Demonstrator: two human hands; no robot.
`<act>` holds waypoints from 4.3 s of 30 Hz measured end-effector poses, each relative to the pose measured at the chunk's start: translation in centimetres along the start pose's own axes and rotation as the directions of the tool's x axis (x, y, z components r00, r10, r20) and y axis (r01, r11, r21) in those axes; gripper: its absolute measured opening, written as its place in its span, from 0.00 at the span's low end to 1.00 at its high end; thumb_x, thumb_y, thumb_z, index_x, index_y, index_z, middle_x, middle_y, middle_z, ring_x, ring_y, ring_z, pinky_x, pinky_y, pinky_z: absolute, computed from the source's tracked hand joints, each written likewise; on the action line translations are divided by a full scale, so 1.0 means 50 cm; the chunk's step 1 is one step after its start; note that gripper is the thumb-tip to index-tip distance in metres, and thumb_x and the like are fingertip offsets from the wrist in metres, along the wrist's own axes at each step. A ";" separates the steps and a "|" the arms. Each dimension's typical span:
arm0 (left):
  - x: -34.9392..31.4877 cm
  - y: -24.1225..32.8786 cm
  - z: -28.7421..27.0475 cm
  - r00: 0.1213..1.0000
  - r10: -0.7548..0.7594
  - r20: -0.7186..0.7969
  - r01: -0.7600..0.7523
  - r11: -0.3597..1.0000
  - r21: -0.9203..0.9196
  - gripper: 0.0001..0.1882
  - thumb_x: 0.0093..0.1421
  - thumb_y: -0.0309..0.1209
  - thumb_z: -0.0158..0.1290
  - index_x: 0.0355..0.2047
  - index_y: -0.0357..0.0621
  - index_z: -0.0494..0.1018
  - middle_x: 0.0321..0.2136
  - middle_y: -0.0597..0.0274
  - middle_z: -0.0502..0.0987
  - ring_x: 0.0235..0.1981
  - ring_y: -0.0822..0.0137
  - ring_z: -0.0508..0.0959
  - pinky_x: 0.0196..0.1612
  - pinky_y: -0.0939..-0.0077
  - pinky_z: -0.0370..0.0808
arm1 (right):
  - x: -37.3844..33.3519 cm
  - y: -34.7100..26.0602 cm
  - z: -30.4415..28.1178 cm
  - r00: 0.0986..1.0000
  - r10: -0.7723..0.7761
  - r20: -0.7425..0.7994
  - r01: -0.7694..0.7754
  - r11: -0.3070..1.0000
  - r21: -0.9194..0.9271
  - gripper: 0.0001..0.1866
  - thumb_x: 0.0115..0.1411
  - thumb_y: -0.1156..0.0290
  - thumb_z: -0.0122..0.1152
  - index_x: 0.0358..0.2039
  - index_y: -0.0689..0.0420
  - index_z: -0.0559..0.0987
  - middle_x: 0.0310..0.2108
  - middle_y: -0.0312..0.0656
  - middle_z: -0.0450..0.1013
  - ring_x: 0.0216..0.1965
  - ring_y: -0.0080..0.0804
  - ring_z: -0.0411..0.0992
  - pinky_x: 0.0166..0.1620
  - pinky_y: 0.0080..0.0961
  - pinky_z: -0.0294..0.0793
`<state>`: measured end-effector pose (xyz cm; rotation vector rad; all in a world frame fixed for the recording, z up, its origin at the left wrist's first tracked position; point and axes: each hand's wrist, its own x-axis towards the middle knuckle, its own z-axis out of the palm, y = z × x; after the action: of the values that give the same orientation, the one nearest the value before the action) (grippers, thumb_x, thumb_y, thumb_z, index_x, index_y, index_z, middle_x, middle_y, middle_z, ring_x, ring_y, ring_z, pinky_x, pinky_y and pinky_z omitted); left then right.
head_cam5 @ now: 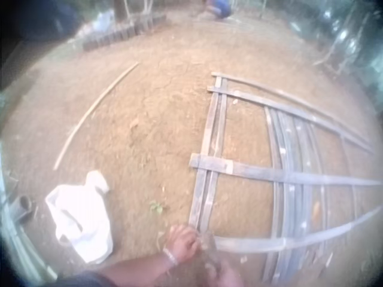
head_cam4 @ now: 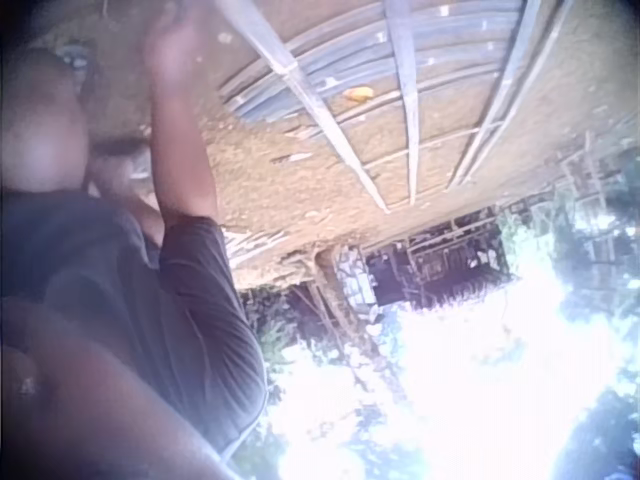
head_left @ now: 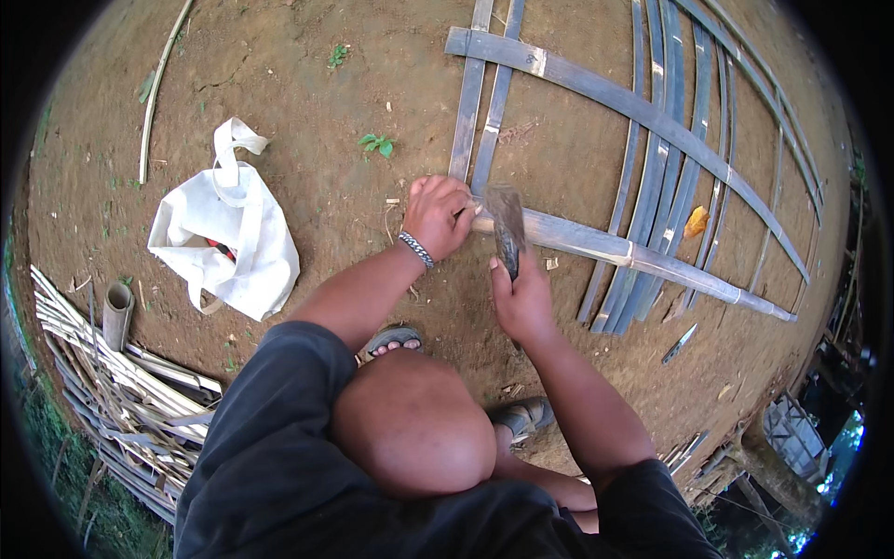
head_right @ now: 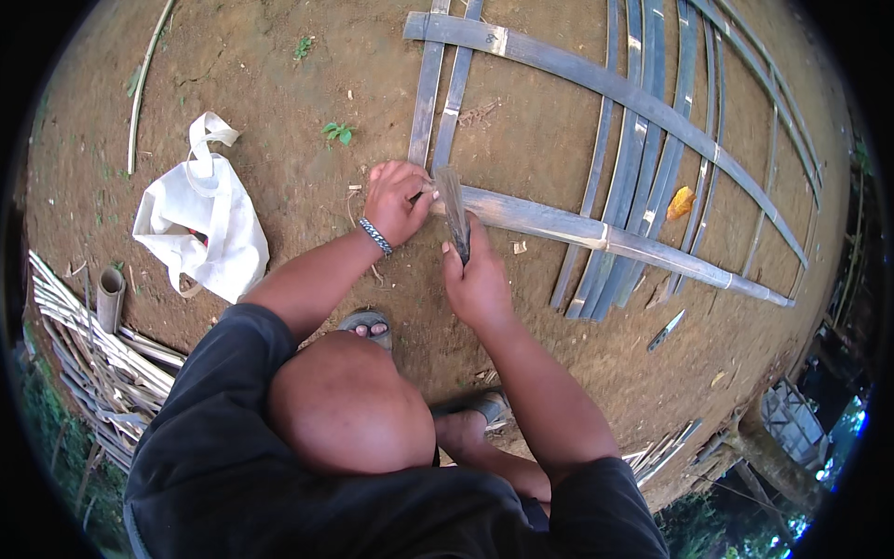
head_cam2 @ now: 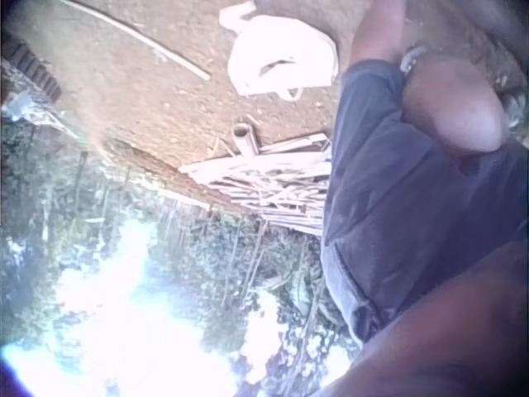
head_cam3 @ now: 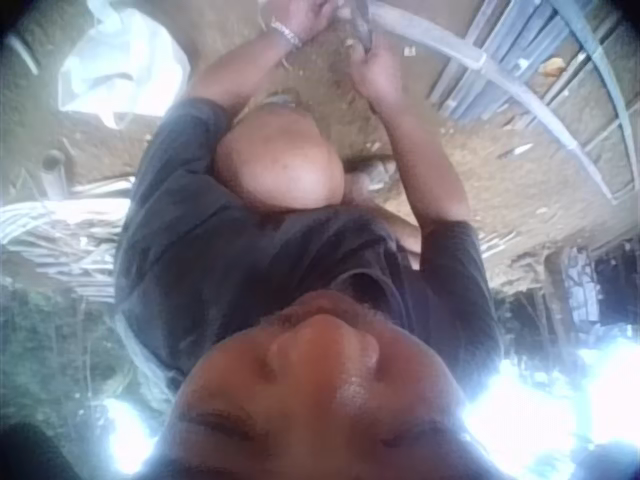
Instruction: The person assembles a large bamboo frame by positioning long strips of bamboo across a base and hammering small pegs or nails through the joints using an axe head.
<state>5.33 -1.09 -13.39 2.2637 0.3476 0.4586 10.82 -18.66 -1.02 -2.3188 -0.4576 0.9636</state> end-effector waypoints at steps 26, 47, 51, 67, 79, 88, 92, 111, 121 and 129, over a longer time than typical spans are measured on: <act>-0.053 -0.010 -0.047 0.998 0.060 -0.031 -0.050 0.963 0.263 0.09 0.57 0.33 0.67 0.39 0.53 0.85 0.43 0.72 0.81 0.49 0.63 0.75 0.58 0.57 0.59 | 0.010 0.104 0.022 0.990 0.141 -0.010 -0.142 0.990 -0.011 0.31 0.71 0.61 0.56 0.70 0.60 0.62 0.46 0.67 0.77 0.50 0.68 0.76 0.54 0.54 0.74; -0.040 -0.026 -0.061 0.988 0.128 0.091 -0.152 0.924 0.350 0.13 0.56 0.36 0.67 0.42 0.60 0.86 0.42 0.77 0.80 0.48 0.67 0.75 0.56 0.55 0.63 | 0.006 -0.016 0.001 0.969 0.203 0.144 -0.190 0.977 -0.099 0.32 0.70 0.60 0.57 0.70 0.59 0.63 0.51 0.68 0.76 0.52 0.69 0.75 0.56 0.54 0.75; -0.041 -0.025 -0.060 0.990 0.118 0.083 -0.139 0.932 0.334 0.13 0.56 0.35 0.67 0.42 0.60 0.87 0.42 0.77 0.80 0.48 0.67 0.75 0.56 0.55 0.63 | -0.006 -0.021 -0.006 1.000 0.014 0.012 -0.014 1.000 -0.004 0.33 0.70 0.60 0.57 0.70 0.61 0.63 0.50 0.68 0.76 0.52 0.69 0.75 0.56 0.54 0.75; -0.038 -0.024 -0.059 0.988 0.142 0.058 -0.153 0.938 0.312 0.12 0.54 0.34 0.67 0.41 0.59 0.87 0.41 0.76 0.81 0.48 0.66 0.76 0.55 0.56 0.64 | -0.021 0.007 0.021 0.990 -0.112 -0.087 0.114 0.993 0.011 0.30 0.68 0.64 0.59 0.67 0.61 0.66 0.48 0.68 0.77 0.48 0.71 0.76 0.50 0.55 0.76; -0.037 -0.022 -0.057 0.990 0.122 0.075 -0.139 0.942 0.305 0.13 0.54 0.34 0.67 0.42 0.59 0.86 0.42 0.76 0.80 0.49 0.66 0.76 0.56 0.56 0.64 | -0.013 0.013 0.029 0.989 -0.132 -0.064 0.128 0.990 -0.061 0.33 0.69 0.64 0.57 0.70 0.62 0.62 0.51 0.70 0.75 0.52 0.71 0.75 0.55 0.54 0.75; -0.040 -0.024 -0.059 0.990 0.119 0.071 -0.135 0.944 0.300 0.13 0.54 0.35 0.67 0.42 0.59 0.86 0.42 0.75 0.80 0.50 0.66 0.75 0.56 0.56 0.64 | -0.016 0.006 0.016 0.996 -0.077 -0.037 0.078 0.997 0.022 0.34 0.69 0.64 0.57 0.71 0.63 0.61 0.48 0.70 0.76 0.51 0.70 0.76 0.55 0.54 0.75; -0.043 -0.031 -0.055 0.990 0.110 0.086 -0.131 0.945 0.300 0.14 0.54 0.34 0.68 0.42 0.59 0.86 0.42 0.75 0.80 0.50 0.65 0.75 0.57 0.56 0.64 | 0.008 0.018 0.037 1.000 0.025 0.015 -0.024 0.996 -0.082 0.33 0.69 0.64 0.57 0.70 0.64 0.61 0.49 0.70 0.76 0.51 0.71 0.76 0.55 0.54 0.75; -0.042 -0.027 -0.055 0.993 0.103 0.056 -0.115 0.949 0.295 0.12 0.55 0.36 0.68 0.41 0.59 0.86 0.41 0.77 0.80 0.50 0.66 0.75 0.57 0.58 0.65 | -0.015 0.027 0.058 0.969 -0.196 -0.153 0.189 0.980 -0.056 0.32 0.69 0.63 0.58 0.70 0.60 0.63 0.49 0.70 0.76 0.51 0.71 0.75 0.54 0.55 0.75; -0.046 -0.031 -0.052 0.995 0.069 0.077 -0.088 0.955 0.284 0.09 0.59 0.38 0.64 0.39 0.57 0.87 0.40 0.75 0.78 0.52 0.66 0.74 0.59 0.55 0.64 | 0.000 0.038 0.019 0.999 -0.053 0.003 0.053 0.995 -0.088 0.31 0.70 0.62 0.56 0.70 0.59 0.63 0.45 0.68 0.78 0.47 0.72 0.76 0.51 0.57 0.75; -0.044 -0.034 -0.052 0.995 0.089 0.051 -0.100 0.951 0.294 0.12 0.55 0.36 0.68 0.41 0.59 0.86 0.41 0.76 0.80 0.50 0.66 0.75 0.56 0.58 0.65 | 0.030 0.003 0.012 0.991 0.069 0.110 -0.048 0.982 -0.181 0.32 0.70 0.62 0.56 0.70 0.60 0.61 0.47 0.71 0.76 0.50 0.72 0.75 0.54 0.57 0.74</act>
<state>2.04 0.86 -13.50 2.5867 0.3060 0.4357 11.44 -17.77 -2.23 -2.4559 -0.5455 1.1321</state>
